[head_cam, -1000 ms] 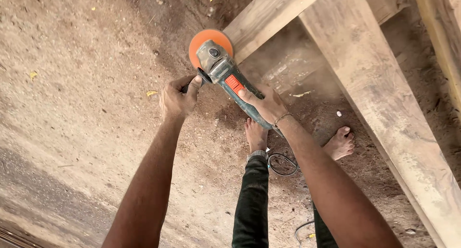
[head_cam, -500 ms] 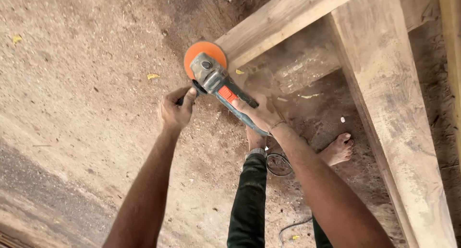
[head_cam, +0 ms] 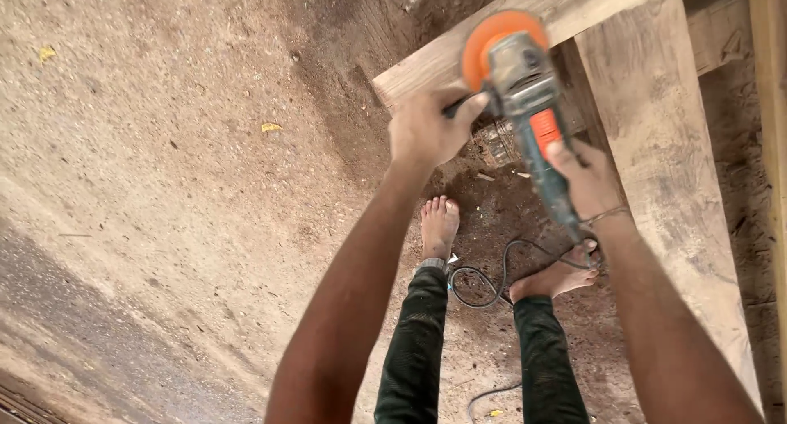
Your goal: Sanding the surface of a wooden frame with a power sander.
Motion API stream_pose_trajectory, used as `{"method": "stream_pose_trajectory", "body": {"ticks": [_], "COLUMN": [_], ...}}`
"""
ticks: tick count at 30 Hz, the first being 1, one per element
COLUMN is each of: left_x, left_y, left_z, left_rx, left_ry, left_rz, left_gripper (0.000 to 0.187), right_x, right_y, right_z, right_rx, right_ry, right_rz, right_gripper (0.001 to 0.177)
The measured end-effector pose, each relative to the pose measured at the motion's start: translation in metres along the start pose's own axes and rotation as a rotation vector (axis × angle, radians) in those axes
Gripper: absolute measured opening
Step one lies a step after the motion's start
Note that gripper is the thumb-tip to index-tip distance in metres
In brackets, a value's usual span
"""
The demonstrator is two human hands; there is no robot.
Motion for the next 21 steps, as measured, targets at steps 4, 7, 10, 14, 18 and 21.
{"method": "stream_pose_trajectory", "body": {"ticks": [4,7,10,14,18,21], "left_x": [0.015,0.025,0.028,0.027,0.032,0.033], "left_y": [0.022,0.042,0.056,0.07,0.082,0.09], "left_z": [-0.049,-0.082,-0.104,-0.127,-0.144,-0.171], "left_rx": [0.092,0.095,0.134,0.179,0.141,0.163], "left_ry": [-0.083,-0.038,0.001,0.024,0.034,0.023], "left_rz": [0.0,0.065,0.062,0.062,0.094,0.1], "left_gripper": [0.049,0.048,0.05,0.051,0.05,0.048], "right_x": [-0.045,-0.074,-0.092,-0.108,-0.126,-0.143], "right_y": [0.001,0.008,0.004,0.014,0.02,0.022], "right_z": [0.021,0.031,0.055,0.055,0.06,0.073], "right_rx": [0.062,0.015,0.012,0.125,0.178,0.073], "right_ry": [0.188,0.179,0.284,0.242,0.25,0.32], "right_rz": [-0.049,-0.12,-0.154,-0.166,-0.2,-0.203], "right_gripper": [0.073,0.088,0.092,0.089,0.085,0.085]}}
Point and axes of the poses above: each hand's wrist, its own y-axis away from the middle knuckle, its own x-axis out of the back of the hand, z = x × y, the point moved 2 cm from there along -y, towards the middle knuckle, and after that the axes turned 3 degrees about x, right-handed, at the moved point
